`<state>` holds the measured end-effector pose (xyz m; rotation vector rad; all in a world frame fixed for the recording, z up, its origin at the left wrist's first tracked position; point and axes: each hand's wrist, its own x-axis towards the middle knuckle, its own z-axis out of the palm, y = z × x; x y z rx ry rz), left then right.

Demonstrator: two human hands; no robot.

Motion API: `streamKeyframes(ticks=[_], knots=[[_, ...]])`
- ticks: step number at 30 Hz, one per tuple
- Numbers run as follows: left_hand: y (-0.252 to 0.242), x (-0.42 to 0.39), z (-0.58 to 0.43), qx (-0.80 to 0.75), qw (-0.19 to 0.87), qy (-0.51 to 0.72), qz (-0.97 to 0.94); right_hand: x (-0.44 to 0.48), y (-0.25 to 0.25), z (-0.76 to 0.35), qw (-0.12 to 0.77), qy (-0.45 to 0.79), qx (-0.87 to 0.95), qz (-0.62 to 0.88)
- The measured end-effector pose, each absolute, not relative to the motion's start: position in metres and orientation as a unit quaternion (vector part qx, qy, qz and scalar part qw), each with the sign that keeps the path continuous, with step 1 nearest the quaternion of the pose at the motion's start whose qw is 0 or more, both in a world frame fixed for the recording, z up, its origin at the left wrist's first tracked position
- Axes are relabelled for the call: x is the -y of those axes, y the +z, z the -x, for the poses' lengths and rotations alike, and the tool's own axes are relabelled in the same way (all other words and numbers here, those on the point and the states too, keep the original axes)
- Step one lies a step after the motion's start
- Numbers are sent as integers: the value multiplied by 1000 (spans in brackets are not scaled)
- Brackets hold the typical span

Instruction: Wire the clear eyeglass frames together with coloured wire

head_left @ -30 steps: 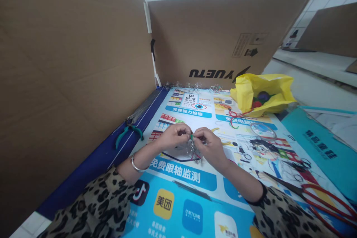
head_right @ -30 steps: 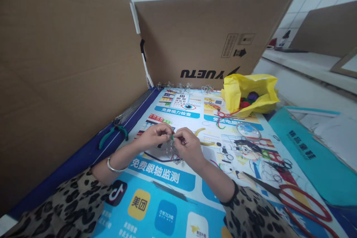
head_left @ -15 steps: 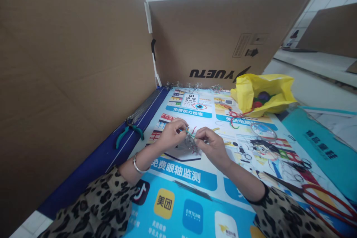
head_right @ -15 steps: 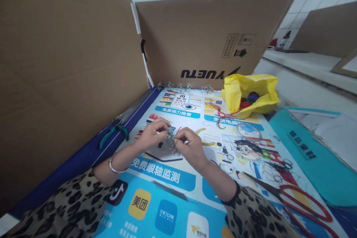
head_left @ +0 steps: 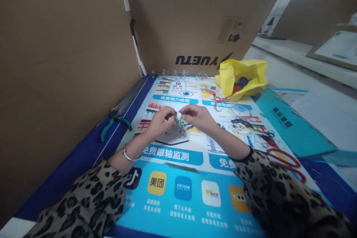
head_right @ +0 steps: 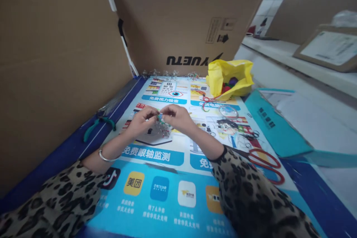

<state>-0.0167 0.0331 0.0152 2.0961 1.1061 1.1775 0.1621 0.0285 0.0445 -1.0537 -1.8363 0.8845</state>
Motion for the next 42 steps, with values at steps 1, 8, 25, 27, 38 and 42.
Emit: streamKeyframes(ticks=[1,8,25,27,38,42], knots=[[14,-34,17,-406,252,431,-765,-32,53,-164,421,361,715,425],[-3,-37,15,-426,311,465,-711,-37,98,-200,417,360,700,454],[-13,-34,16,-336,568,485,-575,43,25,-274,37,102,772,626],[-13,-35,17,-328,583,496,-553,41,22,-273,13,93,777,622],[-12,-35,18,-274,658,508,-483,38,24,-270,62,166,757,629],[-12,-36,19,-278,663,505,-477,35,24,-271,156,294,691,642]])
